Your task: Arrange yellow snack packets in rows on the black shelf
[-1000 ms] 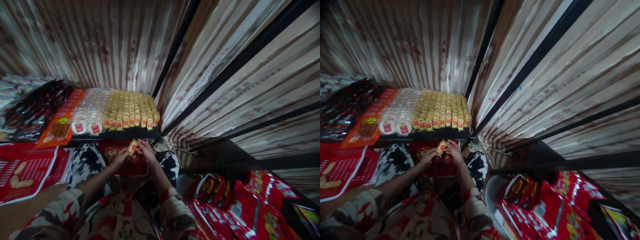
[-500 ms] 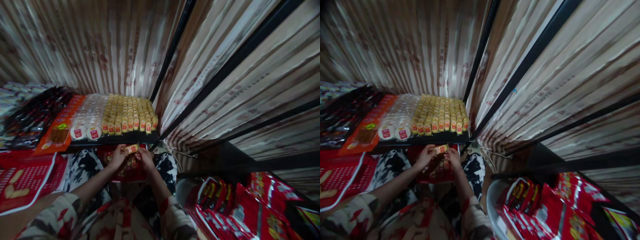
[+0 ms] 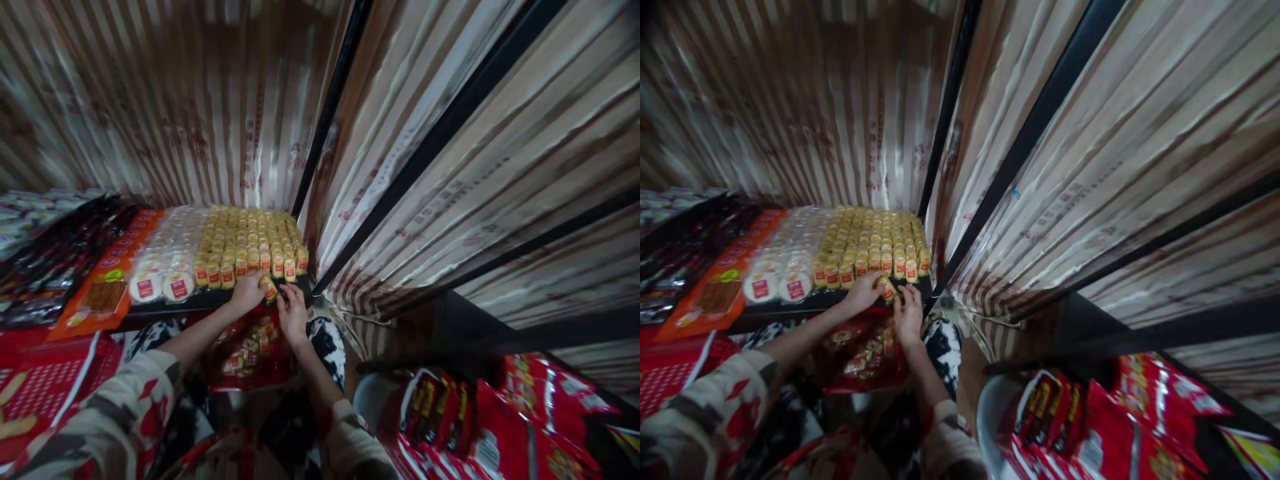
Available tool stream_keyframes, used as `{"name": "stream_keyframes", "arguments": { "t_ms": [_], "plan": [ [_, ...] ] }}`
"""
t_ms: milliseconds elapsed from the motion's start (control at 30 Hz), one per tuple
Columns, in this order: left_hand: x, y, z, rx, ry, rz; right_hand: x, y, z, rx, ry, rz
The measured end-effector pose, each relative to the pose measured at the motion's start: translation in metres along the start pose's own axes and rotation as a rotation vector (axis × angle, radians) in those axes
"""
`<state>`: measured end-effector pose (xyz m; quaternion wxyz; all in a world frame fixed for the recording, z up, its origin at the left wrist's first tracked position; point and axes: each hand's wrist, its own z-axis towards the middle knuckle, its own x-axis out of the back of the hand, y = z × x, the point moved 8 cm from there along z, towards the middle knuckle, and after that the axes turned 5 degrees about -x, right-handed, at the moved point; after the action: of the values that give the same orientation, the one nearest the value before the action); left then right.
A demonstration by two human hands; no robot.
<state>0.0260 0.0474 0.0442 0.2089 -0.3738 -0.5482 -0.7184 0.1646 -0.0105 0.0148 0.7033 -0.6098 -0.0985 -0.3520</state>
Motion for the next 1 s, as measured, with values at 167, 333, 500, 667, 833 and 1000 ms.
{"name": "stream_keyframes", "arguments": {
  "t_ms": [167,333,500,667,833,1000],
  "plan": [
    [-0.006,0.018,0.024,-0.037,-0.018,0.064,0.004,0.013,0.026,0.049,0.068,-0.125],
    [-0.013,0.024,0.038,0.026,-0.037,0.122,0.001,0.020,0.041,0.119,0.055,-0.283],
    [-0.022,0.026,0.040,0.008,-0.025,0.094,-0.006,0.028,0.043,0.152,0.037,-0.251],
    [-0.029,0.021,0.038,-0.008,0.043,0.015,-0.009,0.033,0.043,0.124,0.112,-0.150],
    [-0.036,0.011,0.034,-0.016,0.117,0.005,-0.005,0.026,0.045,0.170,0.192,-0.129],
    [-0.024,0.003,0.034,-0.025,0.183,0.003,-0.001,0.021,0.047,0.170,0.226,-0.153]
  ]
}}
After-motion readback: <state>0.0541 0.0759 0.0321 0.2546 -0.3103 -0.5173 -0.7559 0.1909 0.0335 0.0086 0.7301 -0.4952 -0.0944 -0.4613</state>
